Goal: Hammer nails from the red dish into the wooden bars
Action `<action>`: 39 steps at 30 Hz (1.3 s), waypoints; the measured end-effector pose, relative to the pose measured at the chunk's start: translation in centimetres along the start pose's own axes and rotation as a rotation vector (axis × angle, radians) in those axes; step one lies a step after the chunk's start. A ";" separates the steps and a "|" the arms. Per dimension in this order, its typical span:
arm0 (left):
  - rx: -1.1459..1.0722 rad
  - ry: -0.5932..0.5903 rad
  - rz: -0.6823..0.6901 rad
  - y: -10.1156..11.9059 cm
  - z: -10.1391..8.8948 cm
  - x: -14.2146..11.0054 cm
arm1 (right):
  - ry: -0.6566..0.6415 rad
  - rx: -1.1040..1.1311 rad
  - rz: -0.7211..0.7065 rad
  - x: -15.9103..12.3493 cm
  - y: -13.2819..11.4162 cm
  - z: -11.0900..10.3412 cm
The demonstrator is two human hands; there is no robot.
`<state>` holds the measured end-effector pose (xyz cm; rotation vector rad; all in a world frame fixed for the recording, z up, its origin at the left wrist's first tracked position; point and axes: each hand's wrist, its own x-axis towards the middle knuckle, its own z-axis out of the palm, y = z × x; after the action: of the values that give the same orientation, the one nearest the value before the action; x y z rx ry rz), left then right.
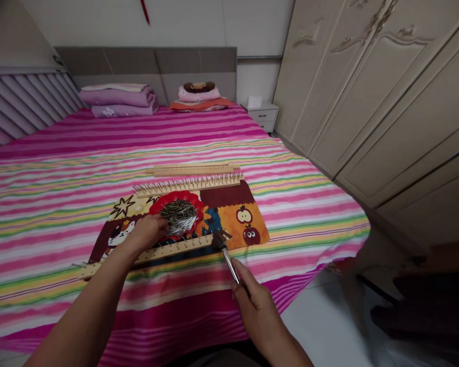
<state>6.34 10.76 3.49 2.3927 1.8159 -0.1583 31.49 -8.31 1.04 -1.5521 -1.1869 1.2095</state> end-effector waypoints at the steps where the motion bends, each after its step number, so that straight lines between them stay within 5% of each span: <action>1: -0.010 0.008 0.022 -0.2 0.2 0.0 | -0.001 -0.003 0.000 0.0 -0.1 0.0; 9: -0.128 0.052 0.070 -0.8 0.2 -0.1 | -0.014 0.014 0.002 -0.3 0.1 0.3; 17: -0.690 0.207 -0.156 -1.9 0.6 -2.0 | -0.006 -0.008 -0.035 -0.3 0.0 0.7; 26: -0.978 0.271 -0.254 -2.2 1.2 -2.9 | -0.018 -0.005 -0.010 -0.9 -0.7 0.5; 32: -1.205 0.378 -0.288 0.0 2.9 -6.4 | -0.047 0.011 0.005 -0.8 -0.6 0.5; 39: -1.054 0.482 -0.418 2.8 6.0 -8.3 | -0.062 -0.039 0.008 -0.8 -0.1 0.7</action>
<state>6.81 1.15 -0.91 1.3498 1.8267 1.1181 30.71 -9.02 1.16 -1.5591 -1.2516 1.2551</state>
